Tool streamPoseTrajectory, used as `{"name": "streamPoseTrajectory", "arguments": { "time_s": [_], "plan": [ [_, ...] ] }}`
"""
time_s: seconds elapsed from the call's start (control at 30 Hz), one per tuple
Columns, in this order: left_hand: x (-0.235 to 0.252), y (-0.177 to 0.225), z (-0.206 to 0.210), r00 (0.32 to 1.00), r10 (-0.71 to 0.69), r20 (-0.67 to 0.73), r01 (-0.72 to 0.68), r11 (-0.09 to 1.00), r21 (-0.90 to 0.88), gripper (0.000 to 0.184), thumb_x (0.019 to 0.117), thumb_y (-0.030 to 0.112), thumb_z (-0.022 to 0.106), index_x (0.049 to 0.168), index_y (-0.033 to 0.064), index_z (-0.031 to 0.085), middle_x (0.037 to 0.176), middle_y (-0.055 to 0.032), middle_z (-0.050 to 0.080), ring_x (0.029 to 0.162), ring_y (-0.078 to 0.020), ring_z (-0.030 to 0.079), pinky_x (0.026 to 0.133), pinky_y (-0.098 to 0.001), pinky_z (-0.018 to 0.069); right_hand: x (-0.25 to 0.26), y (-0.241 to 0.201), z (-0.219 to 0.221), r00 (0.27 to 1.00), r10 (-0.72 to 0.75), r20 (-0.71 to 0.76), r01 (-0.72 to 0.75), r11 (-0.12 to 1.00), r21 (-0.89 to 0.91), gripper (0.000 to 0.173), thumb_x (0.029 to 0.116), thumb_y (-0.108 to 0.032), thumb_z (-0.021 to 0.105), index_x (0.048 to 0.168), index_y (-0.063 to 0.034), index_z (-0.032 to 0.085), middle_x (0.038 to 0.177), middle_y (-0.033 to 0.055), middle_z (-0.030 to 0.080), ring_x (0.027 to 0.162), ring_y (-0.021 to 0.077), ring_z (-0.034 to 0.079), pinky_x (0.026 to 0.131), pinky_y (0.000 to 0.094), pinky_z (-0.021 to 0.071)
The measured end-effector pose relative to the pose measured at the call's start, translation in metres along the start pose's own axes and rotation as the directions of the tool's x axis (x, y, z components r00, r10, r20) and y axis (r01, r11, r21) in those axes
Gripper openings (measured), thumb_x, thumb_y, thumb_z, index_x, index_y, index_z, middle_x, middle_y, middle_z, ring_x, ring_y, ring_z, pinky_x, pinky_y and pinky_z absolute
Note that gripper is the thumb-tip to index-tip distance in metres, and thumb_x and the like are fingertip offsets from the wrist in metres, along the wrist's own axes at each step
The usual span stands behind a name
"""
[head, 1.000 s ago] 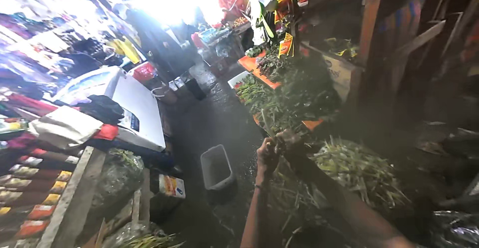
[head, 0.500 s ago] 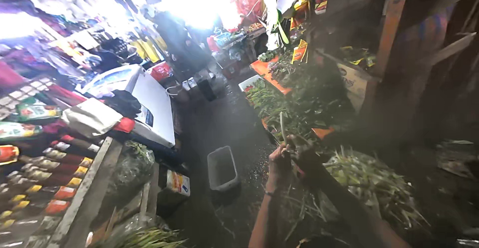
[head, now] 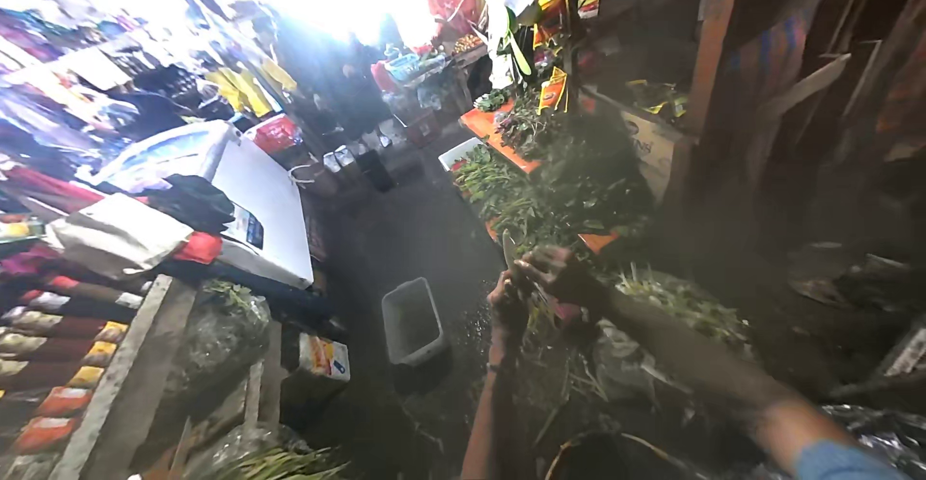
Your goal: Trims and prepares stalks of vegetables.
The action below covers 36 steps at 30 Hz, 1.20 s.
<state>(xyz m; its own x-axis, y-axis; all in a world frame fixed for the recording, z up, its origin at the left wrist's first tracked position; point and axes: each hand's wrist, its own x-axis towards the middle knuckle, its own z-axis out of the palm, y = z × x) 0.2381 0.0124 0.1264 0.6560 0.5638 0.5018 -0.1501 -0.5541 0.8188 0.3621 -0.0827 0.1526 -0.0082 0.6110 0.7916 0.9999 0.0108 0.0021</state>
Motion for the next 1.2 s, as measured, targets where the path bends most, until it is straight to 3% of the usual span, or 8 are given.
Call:
{"name": "streamPoseTrajectory", "arguments": {
  "time_s": [0.13, 0.2, 0.27, 0.4, 0.63, 0.77, 1.0, 1.2],
  "plan": [
    [-0.007, -0.016, 0.001, 0.993, -0.051, 0.103, 0.071, 0.976, -0.205, 0.017, 0.0967, 0.000, 0.052, 0.100, -0.0086, 0.066, 0.080, -0.0012, 0.068, 0.072, -0.0009, 0.064, 0.072, -0.0198, 0.0559, 0.015, 0.036, -0.026, 0.975, -0.099, 0.198, 0.128, 0.982, -0.140, 0.020, 0.0965, -0.003, 0.060, 0.109, -0.0027, 0.075, 0.108, 0.0157, 0.074, 0.101, 0.0327, 0.072, 0.083, 0.0480, 0.0591],
    [-0.014, -0.021, 0.001, 0.985, -0.117, 0.130, 0.148, 0.956, -0.253, 0.014, 0.0948, -0.001, 0.055, 0.097, -0.0063, 0.067, 0.080, 0.0003, 0.068, 0.073, -0.0013, 0.064, 0.071, -0.0205, 0.0560, 0.012, 0.077, -0.012, 0.998, -0.063, -0.008, 0.060, 0.973, -0.224, 0.029, 0.1046, -0.015, 0.048, 0.112, -0.0041, 0.075, 0.112, 0.0155, 0.074, 0.104, 0.0328, 0.070, 0.091, 0.0494, 0.0548],
    [-0.023, -0.026, -0.004, 0.968, -0.179, 0.174, 0.219, 0.942, -0.256, 0.012, 0.0928, 0.000, 0.059, 0.098, -0.0051, 0.069, 0.082, -0.0009, 0.071, 0.075, -0.0034, 0.067, 0.073, -0.0228, 0.0577, 0.048, 0.079, -0.071, 0.903, 0.330, 0.275, -0.262, 0.930, -0.257, 0.035, 0.1082, -0.013, 0.044, 0.132, 0.0014, 0.065, 0.134, 0.0221, 0.065, 0.124, 0.0387, 0.062, 0.103, 0.0526, 0.0475],
    [-0.031, -0.034, -0.012, 0.952, -0.216, 0.218, 0.278, 0.910, -0.308, 0.022, 0.0964, 0.003, 0.057, 0.115, -0.0094, 0.060, 0.087, -0.0038, 0.073, 0.075, -0.0074, 0.069, 0.070, -0.0253, 0.0580, 0.059, 0.111, -0.114, 0.859, 0.500, -0.112, -0.512, 0.832, -0.214, 0.032, 0.0953, 0.002, 0.054, 0.121, -0.0017, 0.073, 0.125, 0.0258, 0.065, 0.117, 0.0443, 0.063, 0.098, 0.0577, 0.0501],
    [-0.025, -0.030, -0.020, 0.898, -0.391, 0.200, 0.439, 0.774, -0.456, 0.013, 0.0993, 0.004, 0.056, 0.104, -0.0036, 0.066, 0.081, -0.0039, 0.074, 0.065, -0.0070, 0.068, 0.055, -0.0200, 0.0537, -0.104, 0.124, -0.081, 0.519, 0.832, 0.193, -0.822, 0.548, -0.153, 0.020, 0.0999, -0.011, 0.060, 0.113, 0.0021, 0.067, 0.103, 0.0272, 0.070, 0.094, 0.0463, 0.069, 0.084, 0.0686, 0.0530],
    [-0.022, -0.027, -0.020, 0.855, -0.434, 0.284, 0.519, 0.718, -0.463, 0.015, 0.1008, 0.003, 0.052, 0.099, -0.0019, 0.066, 0.081, -0.0008, 0.072, 0.063, -0.0026, 0.064, 0.054, -0.0173, 0.0508, -0.136, 0.089, -0.075, 0.109, 0.900, 0.422, -0.866, 0.294, -0.404, 0.036, 0.1024, -0.022, 0.062, 0.125, 0.0056, 0.068, 0.139, 0.0327, 0.056, 0.135, 0.0516, 0.046, 0.114, 0.0650, 0.0329],
    [-0.008, -0.006, -0.004, 0.784, -0.363, 0.503, 0.601, 0.648, -0.468, 0.022, 0.1008, 0.003, 0.047, 0.094, 0.0026, 0.067, 0.074, 0.0042, 0.067, 0.058, 0.0003, 0.057, 0.054, -0.0158, 0.0479, -0.060, -0.012, -0.029, 0.560, 0.674, 0.482, -0.753, 0.172, 0.635, 0.047, 0.0958, -0.004, 0.062, 0.141, 0.0033, 0.053, 0.122, 0.0119, 0.069, 0.092, 0.0112, 0.069, 0.081, 0.0296, 0.0593],
    [-0.008, -0.006, -0.001, 0.895, -0.157, 0.417, 0.317, 0.882, -0.349, 0.021, 0.0927, 0.007, 0.064, 0.111, -0.0028, 0.066, 0.084, 0.0033, 0.069, 0.071, -0.0005, 0.063, 0.068, -0.0203, 0.0553, -0.026, -0.016, -0.023, 0.744, 0.634, 0.212, -0.588, 0.469, 0.659, 0.036, 0.0880, 0.001, 0.066, 0.122, 0.0108, 0.061, 0.099, 0.0112, 0.071, 0.087, 0.0091, 0.069, 0.081, 0.0275, 0.0589]
  ]
}}
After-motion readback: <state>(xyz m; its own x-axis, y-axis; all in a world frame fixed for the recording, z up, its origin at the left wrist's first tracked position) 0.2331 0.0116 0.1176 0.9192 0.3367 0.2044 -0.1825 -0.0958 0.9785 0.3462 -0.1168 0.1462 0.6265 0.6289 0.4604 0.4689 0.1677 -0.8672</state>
